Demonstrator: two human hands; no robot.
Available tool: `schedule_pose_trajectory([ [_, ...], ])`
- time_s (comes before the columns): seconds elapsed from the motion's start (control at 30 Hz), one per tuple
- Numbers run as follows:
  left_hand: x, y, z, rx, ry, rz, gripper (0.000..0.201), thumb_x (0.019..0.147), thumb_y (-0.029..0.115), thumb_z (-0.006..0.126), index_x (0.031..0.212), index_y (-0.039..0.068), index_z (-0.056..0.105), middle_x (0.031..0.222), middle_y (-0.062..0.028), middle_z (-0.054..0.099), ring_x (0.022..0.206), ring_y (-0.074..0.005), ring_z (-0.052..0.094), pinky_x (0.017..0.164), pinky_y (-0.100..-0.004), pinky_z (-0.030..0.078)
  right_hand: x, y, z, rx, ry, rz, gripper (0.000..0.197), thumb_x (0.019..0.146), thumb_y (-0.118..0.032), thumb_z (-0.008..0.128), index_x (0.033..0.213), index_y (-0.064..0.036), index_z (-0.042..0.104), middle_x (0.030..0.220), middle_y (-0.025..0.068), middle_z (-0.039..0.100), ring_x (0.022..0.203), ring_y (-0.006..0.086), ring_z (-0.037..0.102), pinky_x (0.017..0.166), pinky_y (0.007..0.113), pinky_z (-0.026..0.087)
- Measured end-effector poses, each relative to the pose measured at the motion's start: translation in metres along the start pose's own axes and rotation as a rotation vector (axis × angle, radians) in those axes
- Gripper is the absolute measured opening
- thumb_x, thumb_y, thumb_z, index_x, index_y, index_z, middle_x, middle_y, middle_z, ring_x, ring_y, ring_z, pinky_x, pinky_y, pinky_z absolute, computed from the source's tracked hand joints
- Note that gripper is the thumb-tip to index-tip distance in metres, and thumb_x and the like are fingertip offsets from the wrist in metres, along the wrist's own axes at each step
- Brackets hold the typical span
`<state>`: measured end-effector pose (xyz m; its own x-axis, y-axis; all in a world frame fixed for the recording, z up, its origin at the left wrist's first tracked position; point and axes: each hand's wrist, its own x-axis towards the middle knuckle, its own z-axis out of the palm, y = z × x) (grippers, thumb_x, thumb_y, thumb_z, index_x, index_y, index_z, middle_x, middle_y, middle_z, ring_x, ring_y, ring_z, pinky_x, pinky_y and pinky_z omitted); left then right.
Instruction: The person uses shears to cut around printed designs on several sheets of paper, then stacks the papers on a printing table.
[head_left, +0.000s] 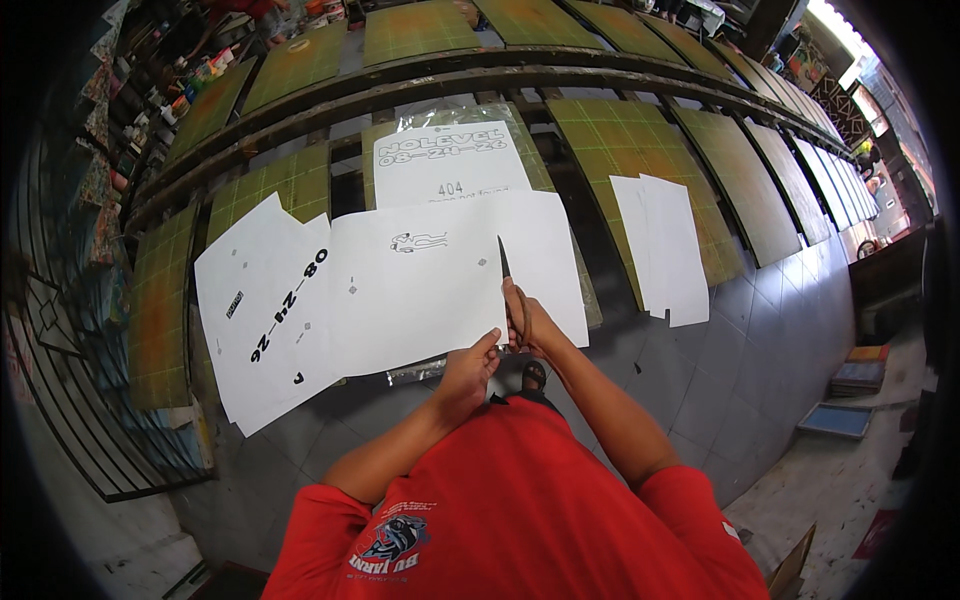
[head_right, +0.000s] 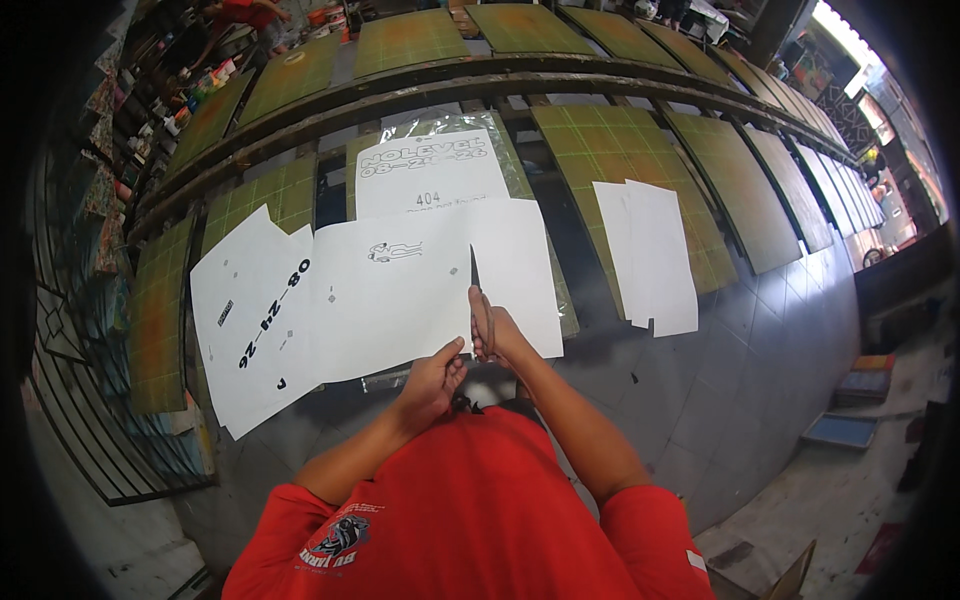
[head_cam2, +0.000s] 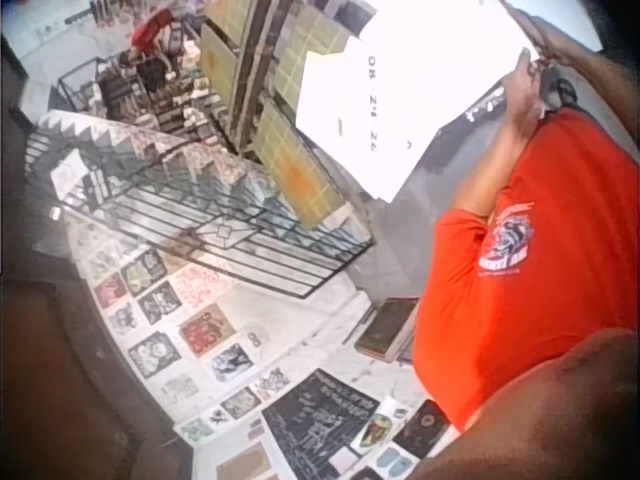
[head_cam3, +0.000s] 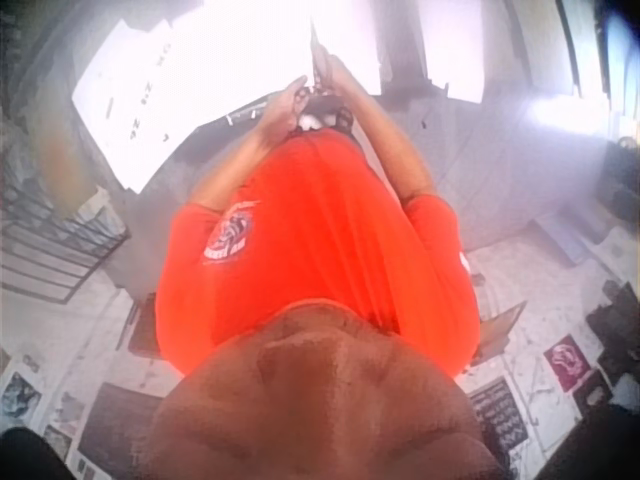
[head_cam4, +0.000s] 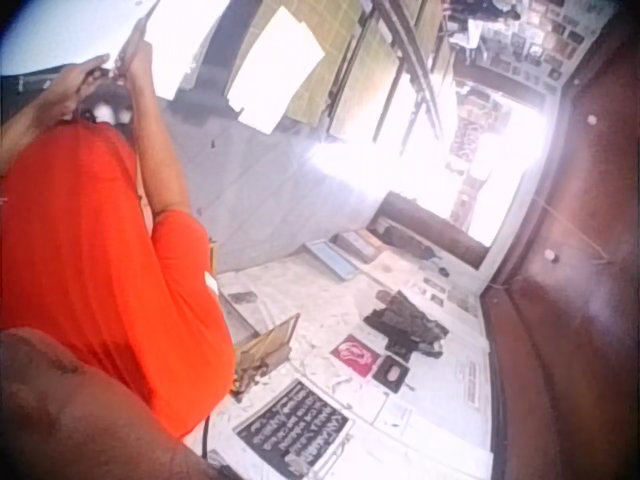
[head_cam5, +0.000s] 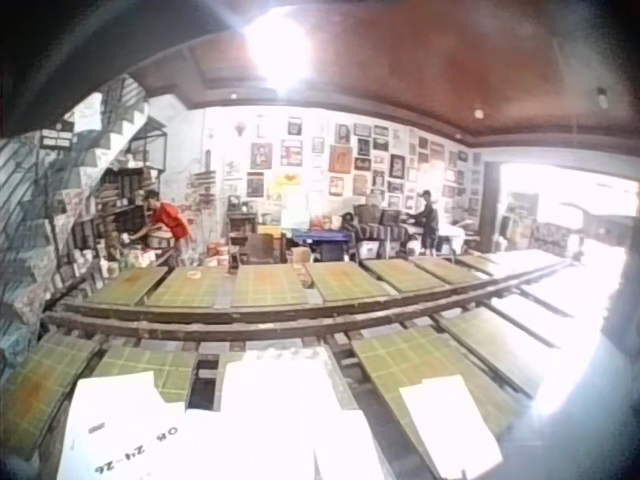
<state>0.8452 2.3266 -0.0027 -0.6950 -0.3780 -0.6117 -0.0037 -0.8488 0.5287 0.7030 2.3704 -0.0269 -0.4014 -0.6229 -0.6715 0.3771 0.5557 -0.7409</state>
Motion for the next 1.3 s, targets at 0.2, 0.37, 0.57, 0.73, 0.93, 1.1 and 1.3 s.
schedule_pose_trajectory([
  [0.2, -0.002, -0.012, -0.012, -0.014, -0.024, 0.022, 0.007, 0.085, 0.015, 0.063, 0.087, 0.012, 0.057, 0.076, 0.0058, 0.051, 0.069, -0.0041, 0.048, 0.067, -0.0218, 0.043, 0.01, -0.013, 0.006, 0.142, 0.043, -0.134, 0.073, 0.081, -0.073, 0.031, 0.071, -0.0026, 0.049, 0.052, 0.0045, 0.043, 0.039, 0.0138, 0.04, 0.035, 0.029, 0.034],
  [0.37, -0.002, -0.009, -0.01, -0.028, -0.021, 0.037, 0.006, 0.085, 0.014, 0.063, 0.087, 0.011, 0.058, 0.076, 0.0046, 0.052, 0.069, -0.0046, 0.048, 0.066, -0.0211, 0.042, 0.018, -0.012, 0.0, 0.094, -0.005, -0.099, 0.075, 0.081, -0.073, 0.03, 0.074, -0.0013, 0.052, 0.053, 0.0044, 0.044, 0.039, 0.0139, 0.041, 0.035, 0.028, 0.033],
  [0.57, -0.002, -0.015, -0.02, 0.224, -0.069, 0.212, 0.008, 0.084, 0.012, 0.064, 0.088, 0.01, 0.058, 0.079, 0.0028, 0.053, 0.069, -0.0063, 0.048, 0.068, -0.0221, 0.043, 0.033, -0.022, 0.007, 0.138, 0.11, -0.191, 0.074, 0.081, -0.073, 0.032, 0.07, -0.0018, 0.05, 0.05, 0.0022, 0.042, 0.039, 0.0122, 0.041, 0.036, 0.027, 0.034],
  [0.73, 0.005, -0.018, -0.022, 0.016, -0.002, 0.086, 0.011, 0.083, 0.012, 0.065, 0.089, 0.008, 0.056, 0.081, 0.0012, 0.053, 0.071, -0.0076, 0.048, 0.071, -0.0241, 0.044, 0.042, -0.036, -0.01, 0.081, -0.031, -0.112, 0.074, 0.081, -0.073, 0.031, 0.079, -0.001, 0.048, 0.049, 0.0026, 0.041, 0.038, 0.0131, 0.042, 0.035, 0.027, 0.036],
  [0.93, 0.004, -0.019, -0.019, 0.016, 0.03, 0.092, 0.012, 0.083, 0.012, 0.066, 0.089, 0.01, 0.055, 0.081, 0.0017, 0.052, 0.072, -0.007, 0.048, 0.07, -0.0233, 0.043, 0.053, -0.031, -0.013, 0.028, -0.016, -0.106, 0.079, 0.081, -0.073, 0.03, 0.102, 0.0012, 0.046, 0.049, 0.0031, 0.041, 0.038, 0.0136, 0.044, 0.034, 0.028, 0.037],
  [1.1, -0.004, -0.015, -0.023, 0.079, -0.033, 0.085, 0.011, 0.082, 0.011, 0.065, 0.089, 0.011, 0.056, 0.08, 0.0024, 0.052, 0.07, -0.0065, 0.047, 0.067, -0.0217, 0.042, 0.051, -0.054, -0.004, 0.128, 0.029, -0.186, 0.081, 0.083, -0.071, 0.03, 0.114, 0.0021, 0.046, 0.052, 0.0029, 0.043, 0.038, 0.0128, 0.041, 0.034, 0.028, 0.036],
  [1.3, 0.002, -0.019, -0.023, 0.021, 0.044, 0.102, 0.009, 0.082, 0.01, 0.065, 0.085, 0.009, 0.056, 0.077, 0.0024, 0.051, 0.065, -0.0066, 0.045, 0.06, -0.0213, 0.04, 0.077, -0.049, -0.022, 0.013, -0.015, -0.109, 0.076, 0.082, -0.072, 0.032, 0.107, -0.0014, 0.045, 0.053, 0.0023, 0.042, 0.038, 0.0116, 0.04, 0.033, 0.028, 0.035],
])
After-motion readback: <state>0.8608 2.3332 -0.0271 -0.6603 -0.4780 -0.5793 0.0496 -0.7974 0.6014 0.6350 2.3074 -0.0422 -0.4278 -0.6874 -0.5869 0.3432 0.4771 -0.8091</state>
